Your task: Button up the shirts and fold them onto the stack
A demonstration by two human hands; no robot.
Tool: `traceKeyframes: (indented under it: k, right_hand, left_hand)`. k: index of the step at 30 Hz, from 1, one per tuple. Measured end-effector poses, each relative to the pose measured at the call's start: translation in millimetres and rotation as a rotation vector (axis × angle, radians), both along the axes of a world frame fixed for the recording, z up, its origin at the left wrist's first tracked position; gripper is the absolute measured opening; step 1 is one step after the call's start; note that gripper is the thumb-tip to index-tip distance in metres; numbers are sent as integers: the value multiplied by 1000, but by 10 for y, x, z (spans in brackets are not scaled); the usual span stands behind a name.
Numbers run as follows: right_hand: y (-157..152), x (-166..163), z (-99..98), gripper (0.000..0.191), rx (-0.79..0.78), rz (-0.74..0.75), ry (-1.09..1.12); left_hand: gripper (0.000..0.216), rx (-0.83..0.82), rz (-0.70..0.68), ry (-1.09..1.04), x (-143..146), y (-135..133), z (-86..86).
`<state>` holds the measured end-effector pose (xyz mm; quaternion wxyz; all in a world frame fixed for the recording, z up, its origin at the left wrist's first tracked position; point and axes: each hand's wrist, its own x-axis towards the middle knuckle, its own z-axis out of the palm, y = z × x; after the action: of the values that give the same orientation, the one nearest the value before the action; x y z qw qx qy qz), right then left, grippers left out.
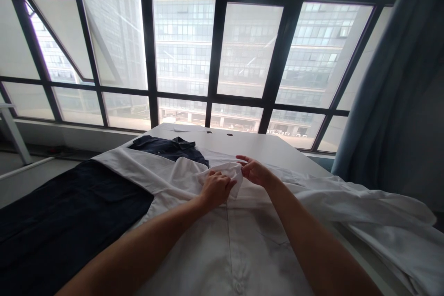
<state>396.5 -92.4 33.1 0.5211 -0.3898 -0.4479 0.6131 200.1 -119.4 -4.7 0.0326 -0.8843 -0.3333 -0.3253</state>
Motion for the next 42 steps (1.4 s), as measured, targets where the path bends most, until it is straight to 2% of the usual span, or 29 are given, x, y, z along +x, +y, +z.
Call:
traceKeyframes:
  k: [4, 7, 10, 13, 19, 24, 32, 42]
  right_hand:
    - [27, 10, -52, 53, 49, -94, -119]
    - [68, 22, -115, 49, 111, -161, -324]
    - [79, 27, -141, 38, 212, -121, -521]
    - [45, 30, -120, 27, 340, -51, -627]
    - [-18, 60, -109, 37, 450, 4, -933]
    - [7, 149, -195, 30, 534, -25, -1147]
    - [-25, 104, -180, 25, 702, -180, -1301]
    - [-57, 71, -172, 22, 605, -227, -1359]
  left_hand:
    - [35, 23, -4, 15, 11, 5, -16]
    - [31, 16, 4, 51, 19, 16, -30]
    - [28, -7, 12, 94, 19, 22, -31]
    - [25, -25, 14, 129, 18, 14, -15]
    - [15, -57, -3, 147, 29, -16, 16]
    - [20, -39, 26, 180, 47, -15, 12]
    - [18, -50, 86, 184, 57, -14, 8]
    - [14, -150, 76, 180, 69, -40, 43]
